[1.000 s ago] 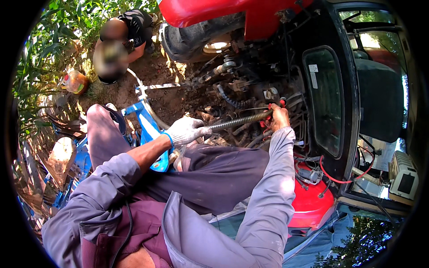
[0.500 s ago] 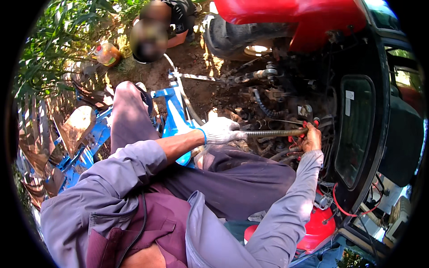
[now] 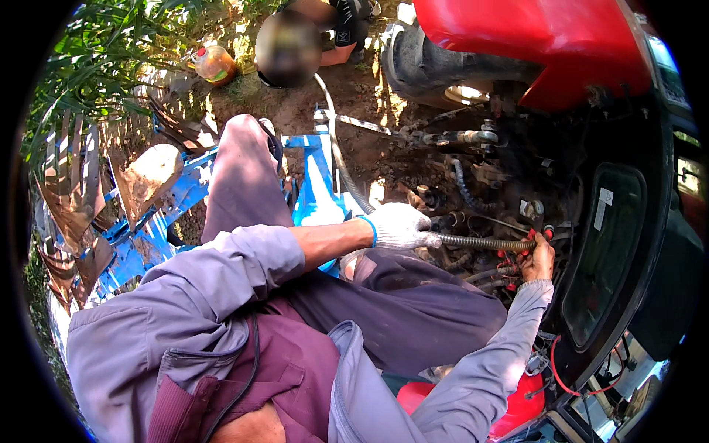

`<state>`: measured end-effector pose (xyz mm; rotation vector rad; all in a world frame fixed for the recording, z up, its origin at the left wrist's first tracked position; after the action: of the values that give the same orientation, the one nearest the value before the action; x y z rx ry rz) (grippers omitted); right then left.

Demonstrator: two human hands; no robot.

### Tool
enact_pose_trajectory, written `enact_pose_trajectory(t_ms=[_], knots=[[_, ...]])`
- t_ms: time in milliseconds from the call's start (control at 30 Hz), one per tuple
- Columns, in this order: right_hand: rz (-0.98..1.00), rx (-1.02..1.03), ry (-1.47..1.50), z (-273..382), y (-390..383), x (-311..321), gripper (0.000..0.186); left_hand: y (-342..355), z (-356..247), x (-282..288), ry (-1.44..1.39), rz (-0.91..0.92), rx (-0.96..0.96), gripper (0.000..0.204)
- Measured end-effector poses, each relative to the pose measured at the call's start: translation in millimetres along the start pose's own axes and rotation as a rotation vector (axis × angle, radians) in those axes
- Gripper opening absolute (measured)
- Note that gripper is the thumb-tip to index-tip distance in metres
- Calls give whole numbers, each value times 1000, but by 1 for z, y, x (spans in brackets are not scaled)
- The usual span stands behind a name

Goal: The person sits on a red tractor in a field and uses a flexible hose to flush a specific component within the engine bay. The camera wearer manipulates the hose with both hands, directing it into the machinery.

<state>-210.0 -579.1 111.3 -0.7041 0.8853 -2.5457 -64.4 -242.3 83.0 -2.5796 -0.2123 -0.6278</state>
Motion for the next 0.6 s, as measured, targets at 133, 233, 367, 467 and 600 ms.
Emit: enact_pose_trajectory(t_ms=[133, 233, 367, 467, 600], knots=[[0, -11, 14, 1, 2, 4, 22, 0, -1, 3, -28, -17, -14, 62], [20, -9, 49, 2, -3, -3, 23, -1, 2, 0, -15, -24, -14, 61], [-16, -1, 40, 3, -4, -1, 23, -1, -2, 2, 20, -53, -38, 60], [-16, -4, 49, 3, -4, -2, 23, 0, -2, 3, 23, -74, -52, 60], [10, -16, 50, 1, 2, 1, 24, -1, 0, -2, 4, -64, -48, 61]])
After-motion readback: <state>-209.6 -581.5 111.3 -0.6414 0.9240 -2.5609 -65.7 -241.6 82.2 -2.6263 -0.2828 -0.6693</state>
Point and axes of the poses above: each hand's wrist, its own y-axis towards the middle knuckle, its own x-axis out of the back of the hand, z = x × y, the point moved 7 cm from there along y, towards the middle knuckle, and after that the axes turned 10 degrees about y, right-handed, at the moved point
